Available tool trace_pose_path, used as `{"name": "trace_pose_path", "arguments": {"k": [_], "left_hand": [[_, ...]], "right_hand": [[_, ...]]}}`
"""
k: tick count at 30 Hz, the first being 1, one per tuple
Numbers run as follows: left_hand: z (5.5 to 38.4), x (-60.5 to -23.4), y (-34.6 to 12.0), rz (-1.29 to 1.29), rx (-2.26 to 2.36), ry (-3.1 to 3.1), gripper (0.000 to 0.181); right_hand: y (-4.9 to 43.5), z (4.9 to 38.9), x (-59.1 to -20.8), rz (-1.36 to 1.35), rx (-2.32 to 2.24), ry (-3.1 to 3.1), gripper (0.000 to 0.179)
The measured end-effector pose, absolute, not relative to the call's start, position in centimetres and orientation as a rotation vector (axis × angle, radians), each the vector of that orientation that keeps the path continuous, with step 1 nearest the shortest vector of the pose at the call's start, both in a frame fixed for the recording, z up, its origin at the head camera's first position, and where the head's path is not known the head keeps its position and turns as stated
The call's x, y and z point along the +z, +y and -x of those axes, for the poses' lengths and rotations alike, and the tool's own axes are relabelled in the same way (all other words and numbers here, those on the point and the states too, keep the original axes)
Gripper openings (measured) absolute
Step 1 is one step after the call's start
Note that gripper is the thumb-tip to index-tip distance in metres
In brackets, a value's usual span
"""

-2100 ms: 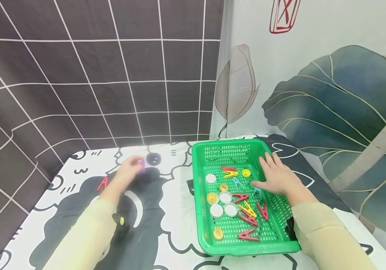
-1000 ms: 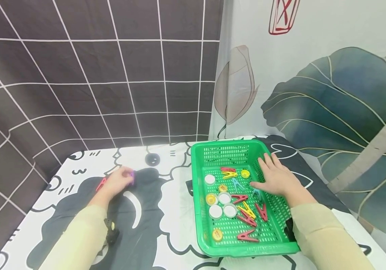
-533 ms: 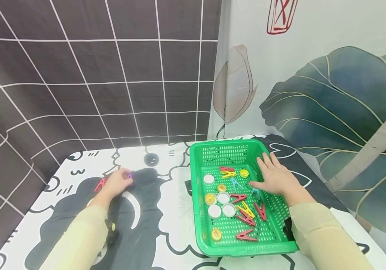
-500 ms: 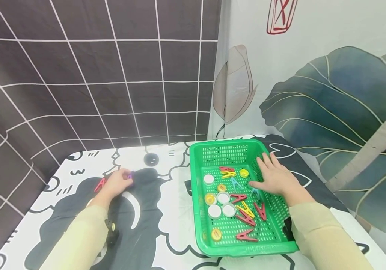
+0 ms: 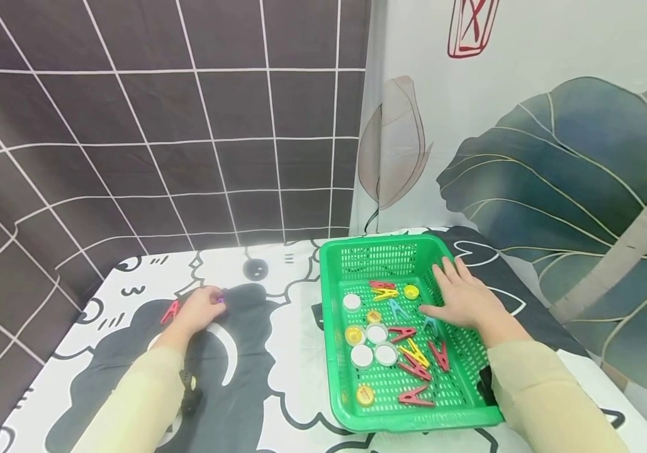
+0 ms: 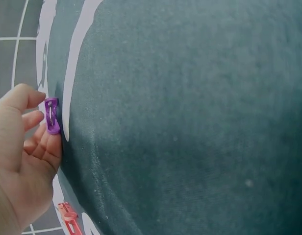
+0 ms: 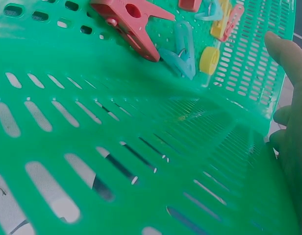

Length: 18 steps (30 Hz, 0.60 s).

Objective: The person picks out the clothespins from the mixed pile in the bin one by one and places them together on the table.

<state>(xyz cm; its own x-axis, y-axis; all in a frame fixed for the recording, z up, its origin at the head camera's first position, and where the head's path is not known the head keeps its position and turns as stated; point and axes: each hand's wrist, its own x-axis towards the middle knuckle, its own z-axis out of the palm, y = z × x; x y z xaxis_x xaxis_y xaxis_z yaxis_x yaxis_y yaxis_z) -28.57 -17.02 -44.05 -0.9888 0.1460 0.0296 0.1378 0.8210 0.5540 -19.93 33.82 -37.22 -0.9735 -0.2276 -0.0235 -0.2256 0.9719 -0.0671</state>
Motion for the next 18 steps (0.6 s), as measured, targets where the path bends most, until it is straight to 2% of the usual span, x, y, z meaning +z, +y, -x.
{"name": "trace_pose_path", "arguments": {"k": [10, 18], "left_hand": [[28.7, -42.1, -15.5, -0.013, 1.003, 3.021, 0.052], [29.3, -39.8, -11.1, -0.262, 1.151, 3.021, 0.048]], "right_hand": [[33.7, 20.1, -37.1, 0.346, -0.103, 3.094, 0.097], [33.8, 19.7, -36.9, 0.340, -0.100, 3.099, 0.096]]}}
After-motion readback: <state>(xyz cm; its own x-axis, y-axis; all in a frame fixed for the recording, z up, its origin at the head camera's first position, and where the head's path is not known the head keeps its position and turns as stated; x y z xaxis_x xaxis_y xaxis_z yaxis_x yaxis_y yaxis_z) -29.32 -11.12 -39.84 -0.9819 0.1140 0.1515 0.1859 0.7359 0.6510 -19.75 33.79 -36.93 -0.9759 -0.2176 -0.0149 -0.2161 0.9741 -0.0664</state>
